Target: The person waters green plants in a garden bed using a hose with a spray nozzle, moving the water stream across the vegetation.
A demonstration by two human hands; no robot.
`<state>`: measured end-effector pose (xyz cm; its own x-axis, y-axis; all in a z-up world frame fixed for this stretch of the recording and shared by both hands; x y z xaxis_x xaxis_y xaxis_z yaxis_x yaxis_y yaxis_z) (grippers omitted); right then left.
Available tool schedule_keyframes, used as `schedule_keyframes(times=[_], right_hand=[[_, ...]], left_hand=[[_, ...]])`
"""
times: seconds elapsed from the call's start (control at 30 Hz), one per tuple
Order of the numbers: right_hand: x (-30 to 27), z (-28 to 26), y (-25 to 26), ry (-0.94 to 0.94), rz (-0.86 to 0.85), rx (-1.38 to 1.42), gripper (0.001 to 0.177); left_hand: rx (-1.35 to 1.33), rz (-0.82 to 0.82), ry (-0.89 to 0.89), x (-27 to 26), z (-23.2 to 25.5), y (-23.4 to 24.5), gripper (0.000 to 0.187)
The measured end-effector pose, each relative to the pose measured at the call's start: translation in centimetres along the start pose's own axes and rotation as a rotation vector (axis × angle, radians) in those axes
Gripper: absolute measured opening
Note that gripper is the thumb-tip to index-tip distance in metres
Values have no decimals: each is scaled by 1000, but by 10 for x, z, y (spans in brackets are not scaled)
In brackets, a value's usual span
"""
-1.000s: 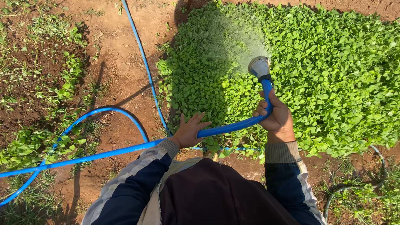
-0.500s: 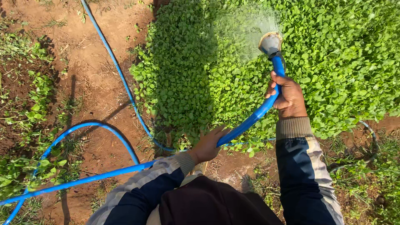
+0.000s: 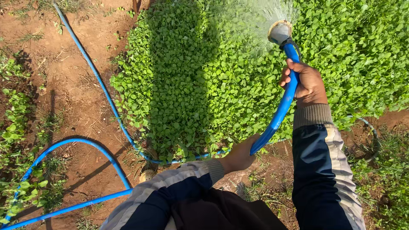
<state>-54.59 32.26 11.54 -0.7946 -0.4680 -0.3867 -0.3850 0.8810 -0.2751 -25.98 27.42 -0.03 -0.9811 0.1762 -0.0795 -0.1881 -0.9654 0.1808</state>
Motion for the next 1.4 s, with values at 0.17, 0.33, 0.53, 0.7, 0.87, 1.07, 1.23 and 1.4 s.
schedule_keyframes(times=[0.17, 0.33, 0.53, 0.7, 0.87, 1.07, 1.23, 1.4], right_hand=[[-5, 33, 12, -87, -48, 137, 14], [-12, 75, -6, -129, -214, 356, 17], [-34, 108, -42, -106, -193, 365, 16], [-44, 121, -76, -53, -108, 275, 14], [-55, 120, -109, -24, -102, 261, 17], [-63, 131, -137, -39, -63, 230, 21], [-62, 142, -146, -8, -83, 292, 21], [-59, 154, -152, 44, -8, 236, 21]], left_hand=[[161, 44, 14, 0, -38, -5, 73], [249, 59, 77, -12, -78, 9, 70], [607, -78, 313, -21, -69, 67, 95], [845, 249, 125, -33, -30, 167, 81], [998, 509, 108, -57, 5, 264, 79], [1007, 546, 163, -90, 21, 332, 80], [998, 561, 167, -117, 17, 353, 82], [971, 547, 221, -133, 8, 354, 83]])
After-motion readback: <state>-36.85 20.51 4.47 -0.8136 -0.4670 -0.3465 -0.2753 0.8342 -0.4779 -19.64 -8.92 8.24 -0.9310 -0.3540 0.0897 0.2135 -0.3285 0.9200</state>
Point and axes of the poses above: each hand's wrist, its own x-axis towards the middle knuckle, its own y-axis out of the back of the hand, z = x × y, the point moved 6 cm from there along x, towards the middle knuckle, and after that the axes turned 1 degree about x, right-handed, at the moved point
